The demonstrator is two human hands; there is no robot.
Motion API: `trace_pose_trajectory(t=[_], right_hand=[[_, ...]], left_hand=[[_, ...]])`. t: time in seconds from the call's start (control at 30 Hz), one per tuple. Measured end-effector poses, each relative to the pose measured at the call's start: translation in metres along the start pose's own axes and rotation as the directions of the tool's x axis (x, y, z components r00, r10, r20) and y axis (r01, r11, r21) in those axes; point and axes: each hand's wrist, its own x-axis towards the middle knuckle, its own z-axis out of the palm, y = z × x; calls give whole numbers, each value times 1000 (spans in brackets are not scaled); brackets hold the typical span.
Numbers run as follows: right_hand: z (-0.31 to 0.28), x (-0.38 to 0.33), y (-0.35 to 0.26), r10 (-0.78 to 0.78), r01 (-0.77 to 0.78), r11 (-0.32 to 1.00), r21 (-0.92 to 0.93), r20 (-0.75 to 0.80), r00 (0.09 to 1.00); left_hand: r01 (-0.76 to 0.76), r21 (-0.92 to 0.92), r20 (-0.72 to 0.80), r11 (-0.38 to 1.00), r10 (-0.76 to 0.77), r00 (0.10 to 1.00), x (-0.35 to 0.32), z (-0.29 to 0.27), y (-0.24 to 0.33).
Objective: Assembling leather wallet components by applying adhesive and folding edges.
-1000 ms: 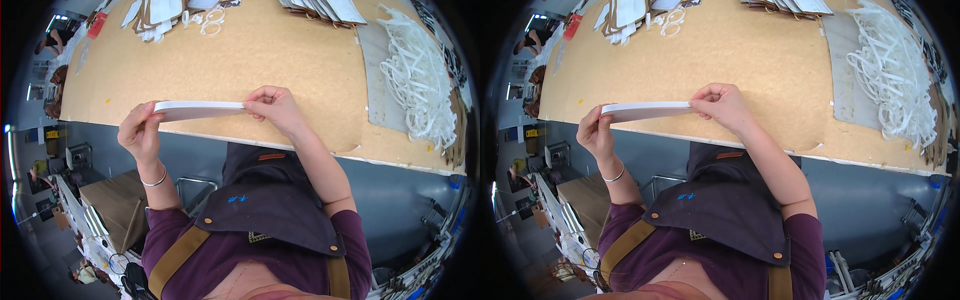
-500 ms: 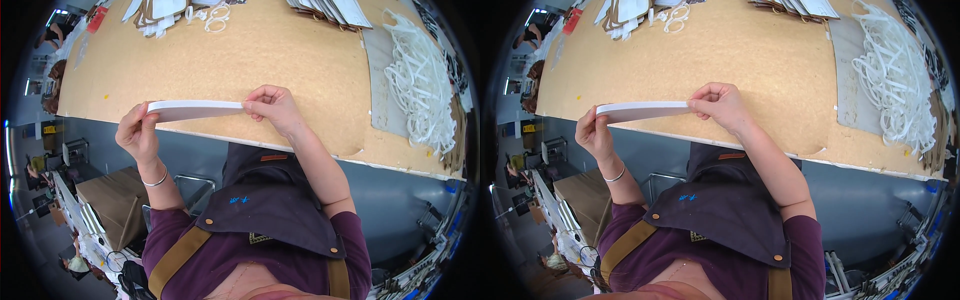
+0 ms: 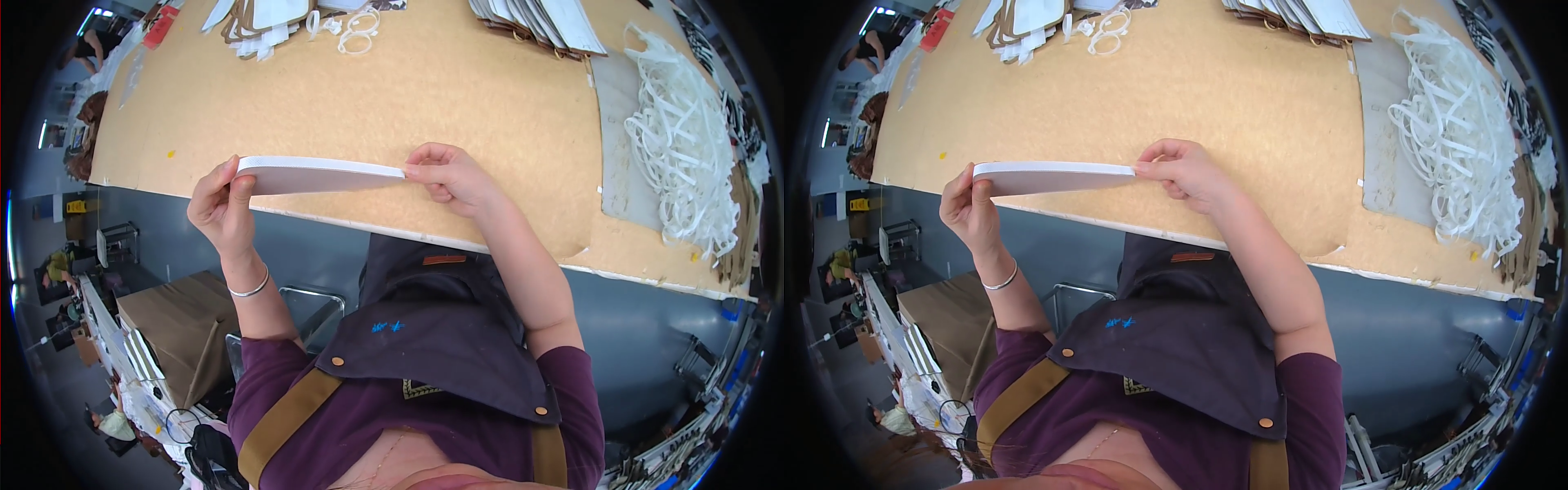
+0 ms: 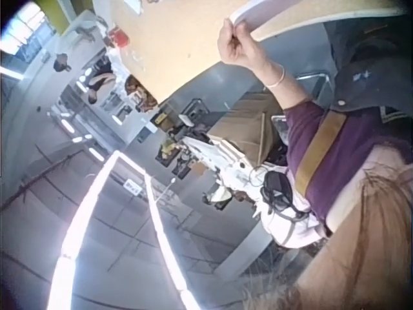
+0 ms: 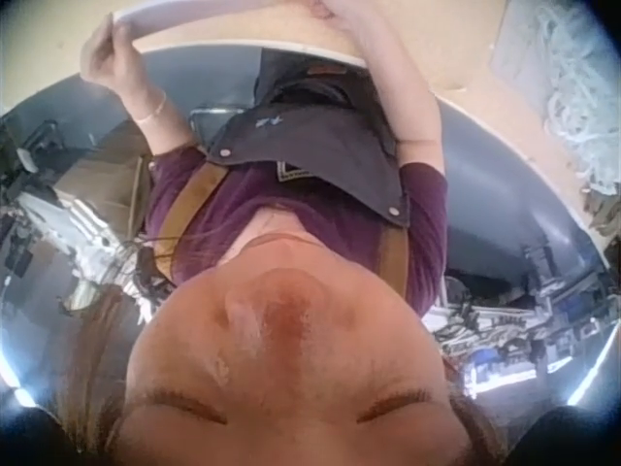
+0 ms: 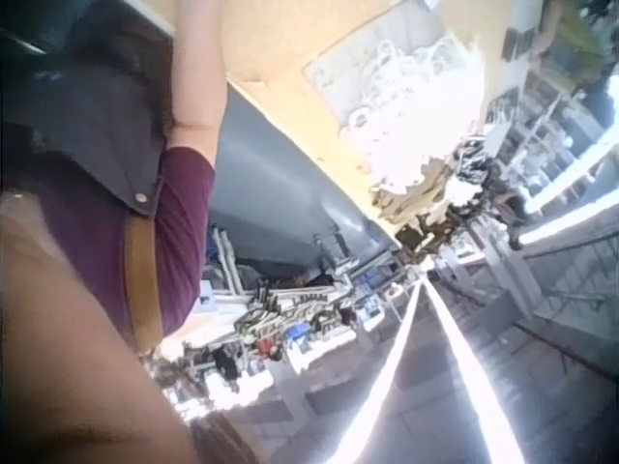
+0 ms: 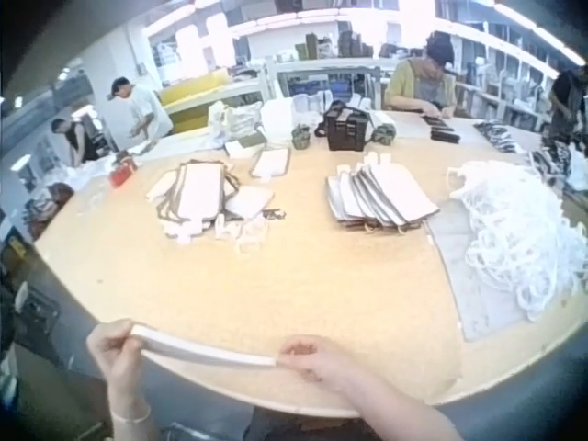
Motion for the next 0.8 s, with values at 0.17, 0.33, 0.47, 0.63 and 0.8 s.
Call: trace_pose_trajectory(t=[0.17, 0.33, 0.47, 0.63, 0.8], right_hand=[[11, -5, -5, -661, 488, 588, -645, -34, 750], [74, 9, -7, -782, 626, -140, -767, 474, 405], [74, 17, -1, -565, 426, 31, -904, 335, 754], [74, 20, 6, -708, 479, -32, -877, 358, 609], [38, 23, 14, -749, 468, 370, -803, 40, 661]], left_hand=[[18, -8, -39, 1000, -18, 999, -5, -6, 1], [10, 25, -56, 1000, -9, 998, -5, 7, 11], [-34, 93, -33, 995, 37, 999, 1, 16, 12], [-49, 189, -6, 981, 51, 999, 8, 23, 4], [297, -455, 13, 840, -327, 945, 46, 46, -22]])
